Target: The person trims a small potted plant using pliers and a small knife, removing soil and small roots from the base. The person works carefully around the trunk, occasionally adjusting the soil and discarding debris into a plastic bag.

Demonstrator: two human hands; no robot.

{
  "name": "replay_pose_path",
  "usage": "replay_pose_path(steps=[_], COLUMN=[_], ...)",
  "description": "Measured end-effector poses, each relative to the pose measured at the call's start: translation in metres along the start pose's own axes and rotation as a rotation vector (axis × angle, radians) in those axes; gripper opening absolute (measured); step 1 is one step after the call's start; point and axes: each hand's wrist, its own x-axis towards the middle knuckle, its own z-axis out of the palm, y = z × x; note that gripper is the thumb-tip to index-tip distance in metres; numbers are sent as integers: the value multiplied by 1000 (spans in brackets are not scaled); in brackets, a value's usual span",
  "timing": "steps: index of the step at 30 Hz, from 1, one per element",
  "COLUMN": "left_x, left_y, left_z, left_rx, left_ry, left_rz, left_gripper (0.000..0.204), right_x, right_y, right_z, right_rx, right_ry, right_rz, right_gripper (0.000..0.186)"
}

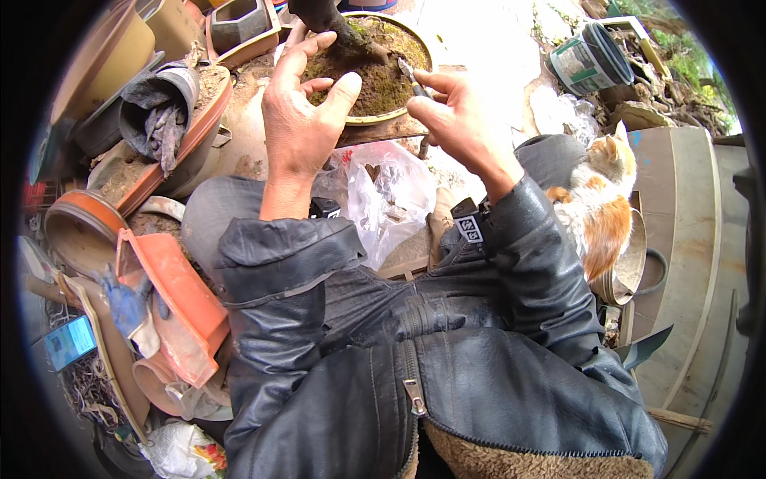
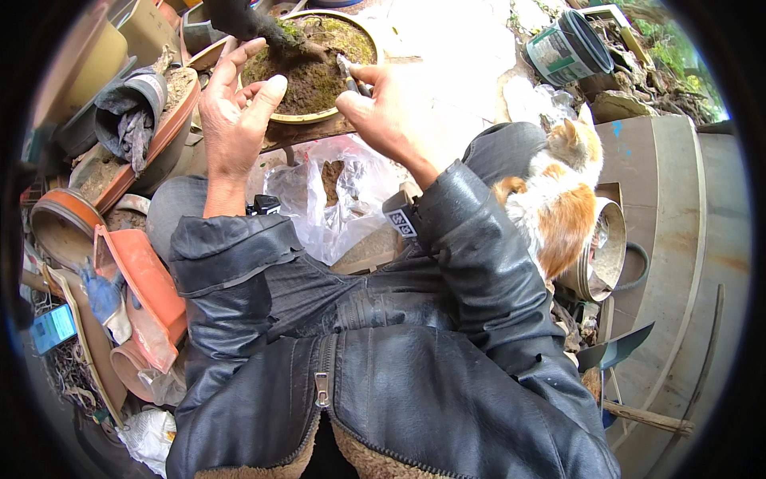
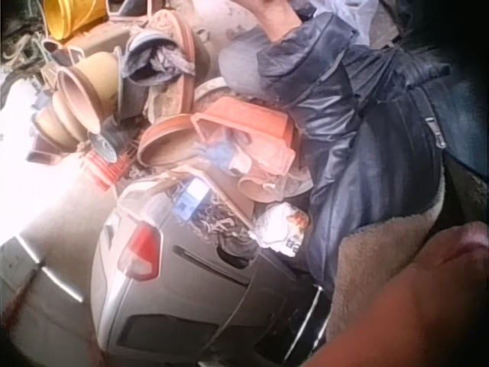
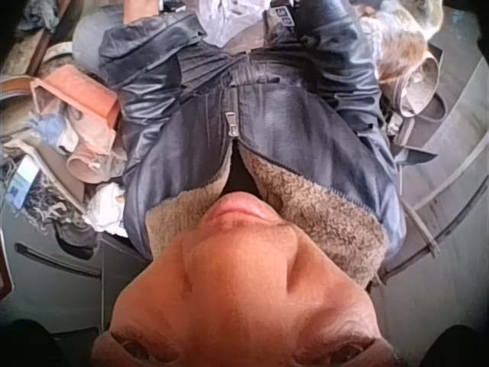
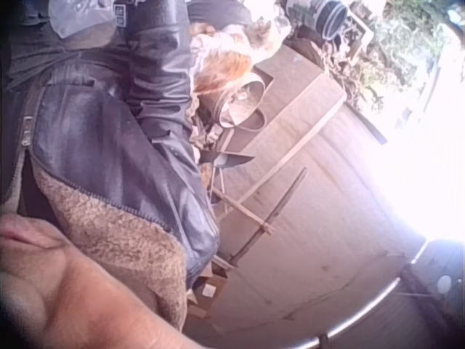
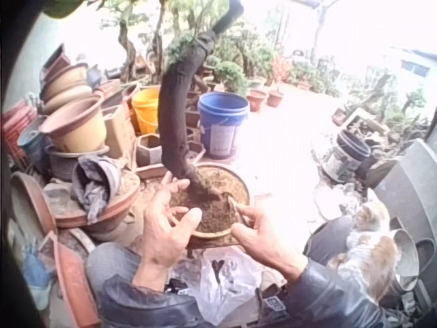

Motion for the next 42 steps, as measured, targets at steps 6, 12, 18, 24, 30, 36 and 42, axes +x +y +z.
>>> replay_pose_path(steps=[6, 12, 18, 24, 30, 36, 42], left_x=[0, 0, 0, 1, 1, 0, 1], left_y=[-1, -2, 0, 1, -4, -2, 1], left_z=[-1, 1, 0, -1, -2, -3, -2], left_rx=[4, 5, 21, 31, 42, -10, -18], left_ry=[30, 42, 43, 40, 11, -30, 7], left_rz=[-2, -5, -6, 13, 0, -85, -27], left_gripper=[49, 47, 46, 47, 48, 49, 50], right_x=[-11, -12, -9, -4, -1, 2, -11], right_y=[-1, -4, -10, -12, -10, -3, -4], right_z=[11, 9, 9, 4, 3, 7, 13], right_rx=[-14, -104, -196, -201, -177, -121, 14], right_ry=[77, 106, 148, 77, 48, 89, 156], right_rz=[22, -58, -112, -123, -135, -106, -91], right_gripper=[59, 57, 54, 55, 53, 34, 48])
